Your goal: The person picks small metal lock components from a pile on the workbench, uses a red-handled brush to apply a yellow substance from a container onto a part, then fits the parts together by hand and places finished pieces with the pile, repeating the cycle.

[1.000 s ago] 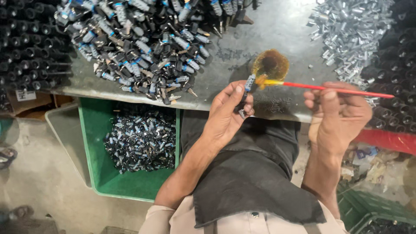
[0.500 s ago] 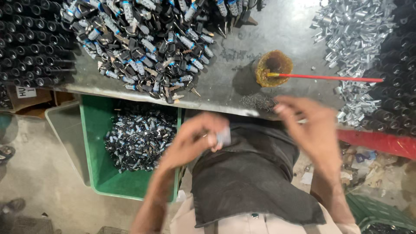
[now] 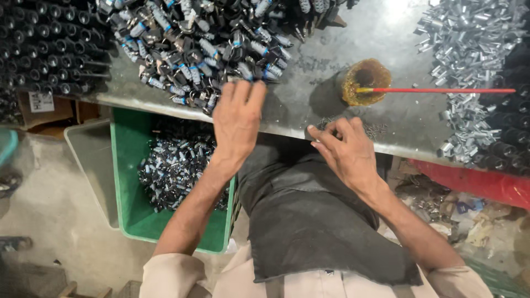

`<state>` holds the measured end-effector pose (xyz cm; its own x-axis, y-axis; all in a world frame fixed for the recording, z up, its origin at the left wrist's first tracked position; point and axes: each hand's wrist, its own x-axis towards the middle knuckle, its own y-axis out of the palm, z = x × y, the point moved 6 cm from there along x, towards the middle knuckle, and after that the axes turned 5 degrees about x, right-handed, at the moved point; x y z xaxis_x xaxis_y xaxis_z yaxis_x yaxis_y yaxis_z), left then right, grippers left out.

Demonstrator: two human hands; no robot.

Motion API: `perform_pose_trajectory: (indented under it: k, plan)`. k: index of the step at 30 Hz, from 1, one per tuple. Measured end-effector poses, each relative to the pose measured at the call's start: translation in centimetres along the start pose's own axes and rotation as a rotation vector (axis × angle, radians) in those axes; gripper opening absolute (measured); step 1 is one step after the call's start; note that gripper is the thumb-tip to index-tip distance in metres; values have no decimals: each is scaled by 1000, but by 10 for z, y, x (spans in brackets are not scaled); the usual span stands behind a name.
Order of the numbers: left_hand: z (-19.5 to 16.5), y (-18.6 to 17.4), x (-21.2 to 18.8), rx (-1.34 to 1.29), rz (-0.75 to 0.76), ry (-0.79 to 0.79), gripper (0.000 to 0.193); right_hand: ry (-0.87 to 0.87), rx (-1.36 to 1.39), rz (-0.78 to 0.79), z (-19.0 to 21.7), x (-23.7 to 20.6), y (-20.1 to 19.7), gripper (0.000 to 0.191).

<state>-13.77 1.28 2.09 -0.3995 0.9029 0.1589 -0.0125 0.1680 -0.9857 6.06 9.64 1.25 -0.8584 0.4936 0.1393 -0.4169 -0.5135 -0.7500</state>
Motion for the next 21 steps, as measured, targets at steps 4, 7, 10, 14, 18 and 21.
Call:
perform_pose_trajectory:
  k: [4, 7, 10, 14, 18, 21]
  plan:
    - [-20, 4, -1, -169, -100, 71, 37, 17, 93, -68, 0, -6, 1, 27]
    - [-27, 7, -3, -376, -90, 6, 34, 111, 197, -168, 0, -14, -6, 21]
    - [-31, 11, 0, -377, -61, -34, 31, 218, 295, -237, -1, -21, -12, 15]
    - [-33, 18, 3, -336, 20, -111, 26, 247, 368, -251, 2, -26, -14, 8]
    - [-41, 9, -1, -316, -12, -90, 34, 256, 415, -259, 0, -30, -14, 6]
    - [-44, -1, -1, -219, 7, -74, 31, 300, 436, -249, -5, -32, -13, 7]
